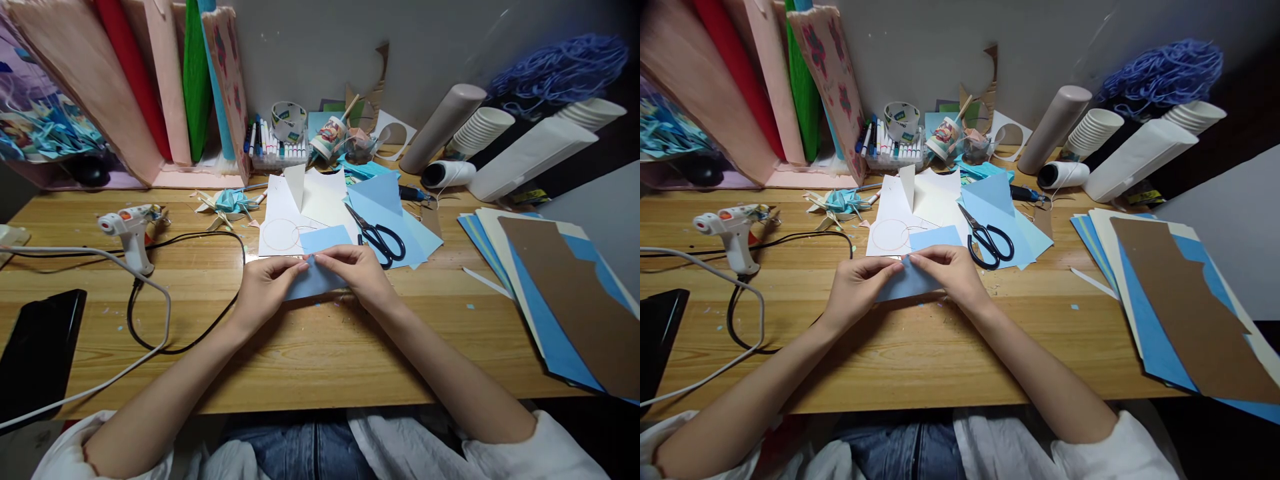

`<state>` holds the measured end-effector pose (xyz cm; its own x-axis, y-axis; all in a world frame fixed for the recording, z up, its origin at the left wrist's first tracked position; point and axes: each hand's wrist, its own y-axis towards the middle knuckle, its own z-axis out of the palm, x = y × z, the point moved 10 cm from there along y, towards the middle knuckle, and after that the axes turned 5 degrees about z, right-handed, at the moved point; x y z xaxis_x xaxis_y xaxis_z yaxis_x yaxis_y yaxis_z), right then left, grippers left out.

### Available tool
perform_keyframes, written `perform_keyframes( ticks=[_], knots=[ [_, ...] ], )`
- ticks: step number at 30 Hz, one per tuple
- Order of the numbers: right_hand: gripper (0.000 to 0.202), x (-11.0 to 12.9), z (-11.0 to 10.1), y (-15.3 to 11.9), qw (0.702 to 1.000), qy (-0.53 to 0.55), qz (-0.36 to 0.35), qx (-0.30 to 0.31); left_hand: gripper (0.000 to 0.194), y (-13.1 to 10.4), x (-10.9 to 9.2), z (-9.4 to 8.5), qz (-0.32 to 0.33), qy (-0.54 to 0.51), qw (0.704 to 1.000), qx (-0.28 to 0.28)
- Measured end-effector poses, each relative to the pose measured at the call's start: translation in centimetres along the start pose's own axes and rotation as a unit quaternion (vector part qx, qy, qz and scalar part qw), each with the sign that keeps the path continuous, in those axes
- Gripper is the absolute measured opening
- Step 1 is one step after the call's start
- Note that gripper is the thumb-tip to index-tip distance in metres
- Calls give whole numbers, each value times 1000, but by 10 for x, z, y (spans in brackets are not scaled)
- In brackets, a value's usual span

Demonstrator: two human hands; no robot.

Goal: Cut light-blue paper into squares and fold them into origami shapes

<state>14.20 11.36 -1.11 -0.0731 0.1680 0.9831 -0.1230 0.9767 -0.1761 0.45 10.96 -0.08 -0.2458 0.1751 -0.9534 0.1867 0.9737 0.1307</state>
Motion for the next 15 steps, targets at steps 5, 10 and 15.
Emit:
perform_keyframes(
  ticks=[5, 10, 15],
  knots=[
    [19, 4, -7, -2, 999, -9, -20, -30, 22, -1, -11, 2, 5, 29, 999, 26],
    [15, -8, -19, -3, 998, -10, -11, -54, 30, -28, -26, -53, 24, 183, 982, -49],
    [18, -25, -16, -1, 998, -40, 22, -35, 45, -104, -9, -184, -30, 437, 847, -300]
  ],
)
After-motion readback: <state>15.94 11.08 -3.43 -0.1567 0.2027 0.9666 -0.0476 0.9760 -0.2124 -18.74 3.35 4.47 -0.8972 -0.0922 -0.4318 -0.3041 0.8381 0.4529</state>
